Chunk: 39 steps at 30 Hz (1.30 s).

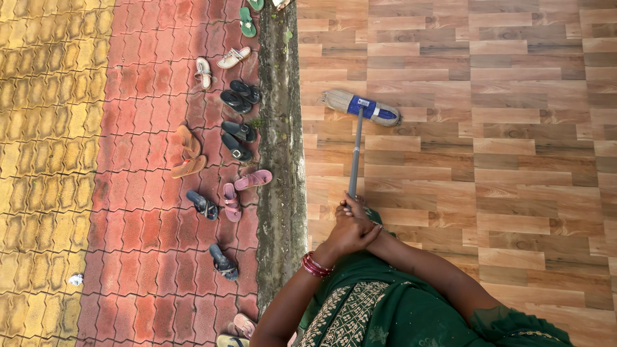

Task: The person cleans a tiled floor by pushing and pulling a flat mop over different areas of the surface.

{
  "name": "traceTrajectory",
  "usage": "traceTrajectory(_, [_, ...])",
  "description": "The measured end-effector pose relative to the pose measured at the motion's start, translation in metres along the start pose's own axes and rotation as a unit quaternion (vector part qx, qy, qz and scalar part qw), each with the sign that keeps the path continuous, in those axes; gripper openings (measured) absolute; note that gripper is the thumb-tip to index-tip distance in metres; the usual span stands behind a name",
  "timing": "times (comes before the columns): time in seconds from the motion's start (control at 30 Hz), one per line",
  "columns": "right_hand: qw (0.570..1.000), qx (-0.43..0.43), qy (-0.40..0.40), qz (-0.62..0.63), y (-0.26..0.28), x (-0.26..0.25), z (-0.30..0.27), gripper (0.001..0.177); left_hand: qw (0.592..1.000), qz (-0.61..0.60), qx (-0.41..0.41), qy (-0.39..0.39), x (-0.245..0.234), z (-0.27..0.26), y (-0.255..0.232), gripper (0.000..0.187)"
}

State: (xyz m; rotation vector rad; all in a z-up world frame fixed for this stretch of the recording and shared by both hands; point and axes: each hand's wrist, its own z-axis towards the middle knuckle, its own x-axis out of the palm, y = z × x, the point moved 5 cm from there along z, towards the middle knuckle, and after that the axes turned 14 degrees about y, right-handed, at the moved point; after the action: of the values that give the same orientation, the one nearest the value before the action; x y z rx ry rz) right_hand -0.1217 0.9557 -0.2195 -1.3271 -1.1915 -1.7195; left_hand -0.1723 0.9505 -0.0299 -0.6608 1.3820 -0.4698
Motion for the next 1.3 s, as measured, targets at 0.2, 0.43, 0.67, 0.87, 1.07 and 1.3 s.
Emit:
traceTrajectory(0.2, [0.997,-0.018,0.022,0.077,0.026,-0.032,0.071,0.030,0.990,-0.053,-0.066,0.117,0.007,0.086,0.086,0.049])
traceTrajectory(0.43, [0.997,0.037,0.052,-0.038,0.070,-0.042,0.138,0.033,0.993,-0.091,-0.068,-0.014,-0.023,0.145,0.098,0.046])
traceTrajectory(0.67, [0.963,0.265,-0.044,0.026,0.074,-0.022,0.131,0.047,0.973,-0.193,-0.128,0.011,-0.081,0.148,0.055,0.042])
traceTrajectory(0.87, [0.912,0.355,-0.167,0.121,0.071,-0.026,0.129,0.047,0.978,-0.178,-0.110,0.004,-0.101,0.161,0.050,0.040])
traceTrajectory(1.07, [0.922,0.348,-0.162,0.058,0.079,-0.028,0.158,0.044,0.989,-0.143,-0.045,0.005,-0.118,0.180,0.073,0.041])
traceTrajectory(1.3, [0.979,0.170,-0.062,-0.093,0.117,-0.045,0.247,0.033,0.993,-0.105,0.026,0.039,-0.126,0.242,0.140,0.038])
